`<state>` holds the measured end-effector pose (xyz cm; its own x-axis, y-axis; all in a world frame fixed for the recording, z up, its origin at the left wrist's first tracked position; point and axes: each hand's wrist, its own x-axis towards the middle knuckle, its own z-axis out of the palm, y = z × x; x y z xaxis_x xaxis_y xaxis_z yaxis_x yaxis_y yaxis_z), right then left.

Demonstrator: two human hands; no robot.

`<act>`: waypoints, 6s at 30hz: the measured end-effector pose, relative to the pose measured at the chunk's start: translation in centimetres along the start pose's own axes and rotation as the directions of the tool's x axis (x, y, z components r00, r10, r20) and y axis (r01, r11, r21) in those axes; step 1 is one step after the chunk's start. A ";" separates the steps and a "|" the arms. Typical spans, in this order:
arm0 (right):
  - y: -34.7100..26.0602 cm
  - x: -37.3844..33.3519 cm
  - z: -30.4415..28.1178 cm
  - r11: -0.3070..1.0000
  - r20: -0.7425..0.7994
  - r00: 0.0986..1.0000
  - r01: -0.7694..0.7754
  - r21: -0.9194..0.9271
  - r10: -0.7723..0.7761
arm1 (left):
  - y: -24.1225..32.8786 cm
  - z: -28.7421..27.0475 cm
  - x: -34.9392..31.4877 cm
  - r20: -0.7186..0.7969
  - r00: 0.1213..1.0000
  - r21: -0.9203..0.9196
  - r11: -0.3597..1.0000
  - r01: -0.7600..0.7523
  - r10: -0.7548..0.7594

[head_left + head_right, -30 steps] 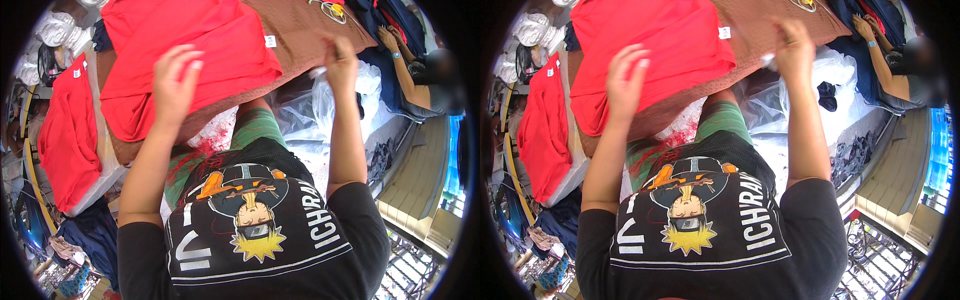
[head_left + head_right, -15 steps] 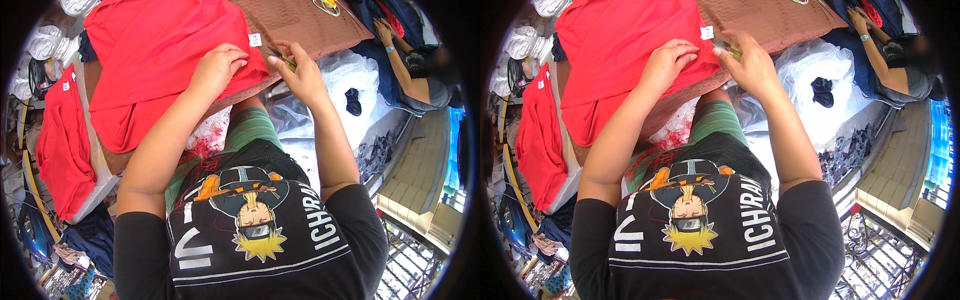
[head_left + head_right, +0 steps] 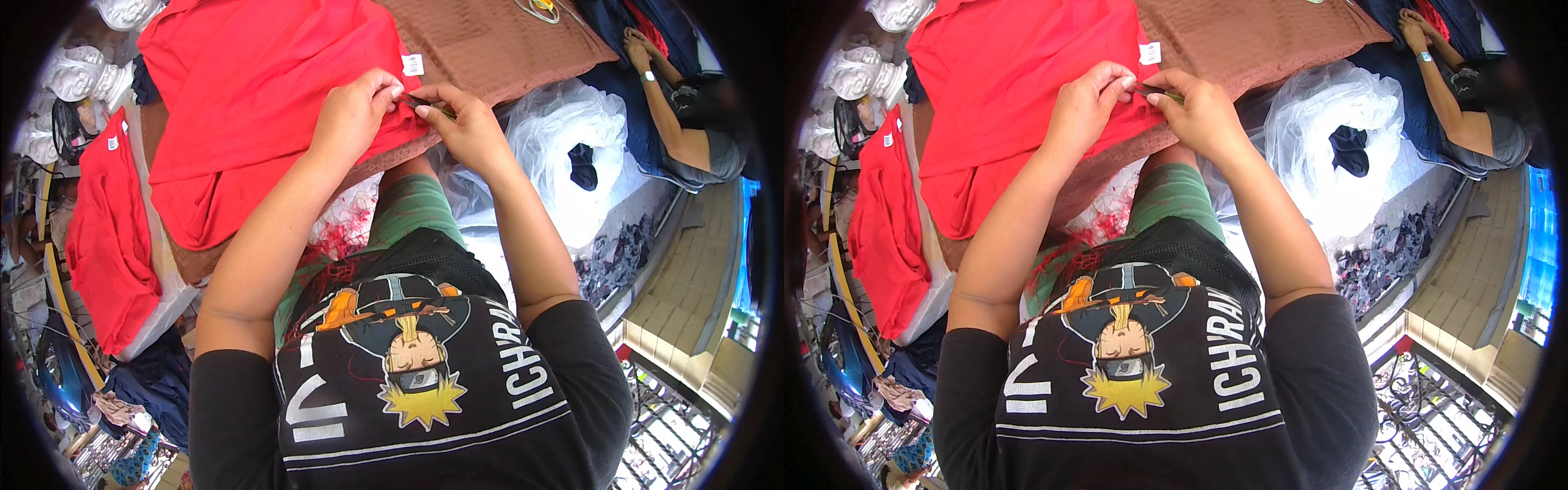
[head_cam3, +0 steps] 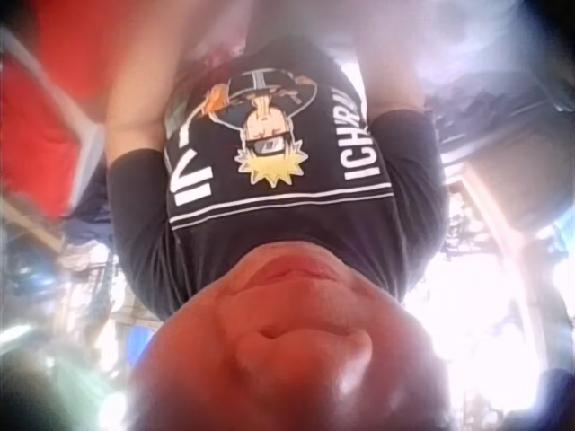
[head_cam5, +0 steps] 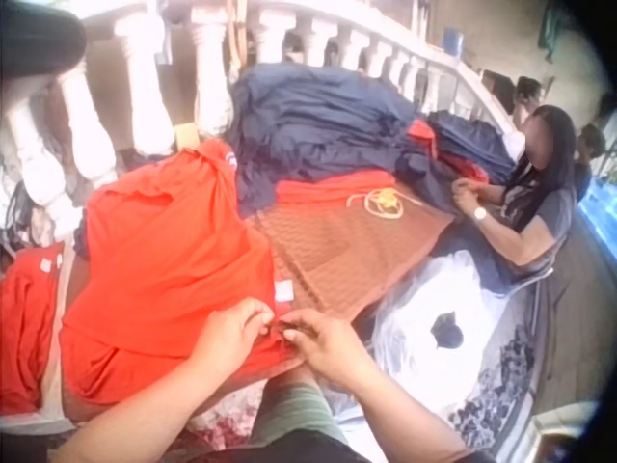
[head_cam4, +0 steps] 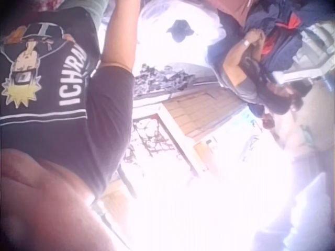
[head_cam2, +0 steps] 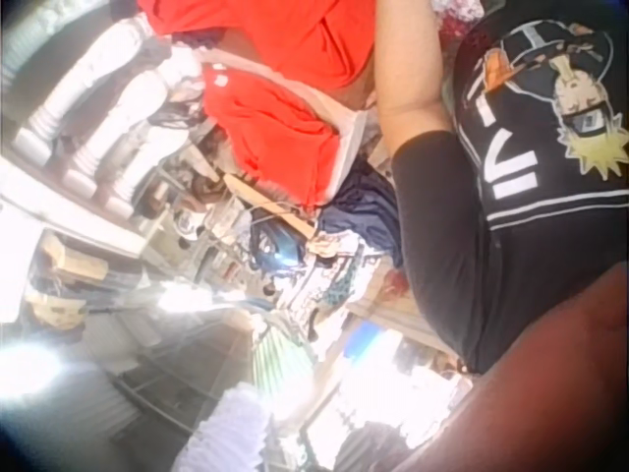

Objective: The person uses snips to trim excess threads from red shirts, picking up and folding each garment after the trimming is complete.

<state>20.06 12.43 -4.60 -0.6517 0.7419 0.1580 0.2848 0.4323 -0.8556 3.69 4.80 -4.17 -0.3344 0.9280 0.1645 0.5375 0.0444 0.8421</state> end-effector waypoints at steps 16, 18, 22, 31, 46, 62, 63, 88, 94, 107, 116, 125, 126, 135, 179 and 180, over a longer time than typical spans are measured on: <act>1.8 -1.1 -0.9 0.916 0.013 0.922 -0.386 0.107 0.387 | 2.6 1.7 -2.7 -0.112 0.956 0.282 0.931 -0.232 0.272; 2.1 -1.4 -0.3 0.902 0.036 0.923 -0.383 0.199 0.384 | 1.4 2.5 -3.0 -0.178 0.937 0.358 0.907 -0.222 0.300; 2.3 -1.7 -0.1 0.924 -0.008 0.940 -0.335 0.183 0.342 | 0.5 3.2 -3.2 -0.217 0.901 0.410 0.873 -0.266 0.376; 1.7 -1.7 -0.5 0.937 -0.011 0.941 -0.335 0.100 0.338 | 0.8 1.4 -1.8 -0.117 0.982 0.256 0.960 -0.111 0.145; 0.1 0.0 0.1 0.986 -0.163 0.980 -0.133 -0.098 0.116 | 0.4 2.3 -0.3 -0.084 0.970 0.113 0.969 -0.220 0.230; -0.1 -1.7 -2.9 0.968 -0.124 0.990 0.036 -0.249 -0.069 | 0.5 2.2 1.2 0.084 0.993 -0.006 0.997 -0.079 0.079; 0.1 -1.8 -3.0 0.958 -0.101 0.990 0.071 -0.276 -0.102 | 0.4 2.2 1.2 0.079 0.995 -0.071 0.996 -0.057 0.063; 1.7 -1.2 0.6 0.980 -0.226 0.960 0.136 -0.144 -0.166 | -2.0 -3.1 -2.2 0.135 0.915 0.460 0.794 -0.398 0.380; 0.2 -1.5 -0.5 0.706 0.176 0.954 -0.297 0.643 0.241 | -0.6 -6.0 -0.5 0.036 0.991 0.029 0.991 -0.132 0.131; 0.6 -1.5 0.3 0.727 0.129 0.930 -0.350 0.591 0.343 | -0.2 0.6 -3.2 -0.045 0.926 0.183 0.915 -0.360 0.374; 0.7 -1.6 -0.4 0.609 0.173 0.916 -0.373 0.700 0.363 | -0.3 1.4 -2.9 -0.066 0.866 0.334 0.828 -0.450 0.497; 2.0 -1.8 -0.4 0.714 0.143 0.927 -0.359 0.602 0.346 | 0.2 0.6 -2.3 -0.052 0.997 -0.302 0.953 0.037 -0.055; 2.1 -1.8 -0.5 0.762 0.138 0.928 -0.364 0.536 0.347 | -0.1 0.7 -2.1 -0.035 0.998 -0.332 0.942 0.045 -0.060; -0.2 -2.6 -1.2 0.975 -0.198 0.978 0.024 -0.219 -0.069 | 0.1 0.8 -1.7 0.019 0.998 -0.462 0.885 0.059 -0.057; -2.7 -1.0 -1.4 0.977 -0.110 0.993 -0.061 -0.204 0.039 | 0.7 0.8 -1.5 0.039 0.994 -0.049 0.993 0.103 -0.101; -2.8 -1.2 -1.7 0.970 -0.117 0.993 -0.038 -0.240 0.010 | 0.1 0.8 -1.2 0.046 0.993 -0.082 0.991 0.109 -0.105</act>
<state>21.24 11.18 -1.55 -0.5617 0.8013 0.2059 0.4700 0.5138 -0.7177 4.74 3.97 -4.65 -0.3534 0.9340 0.0514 0.4327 0.1145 0.8943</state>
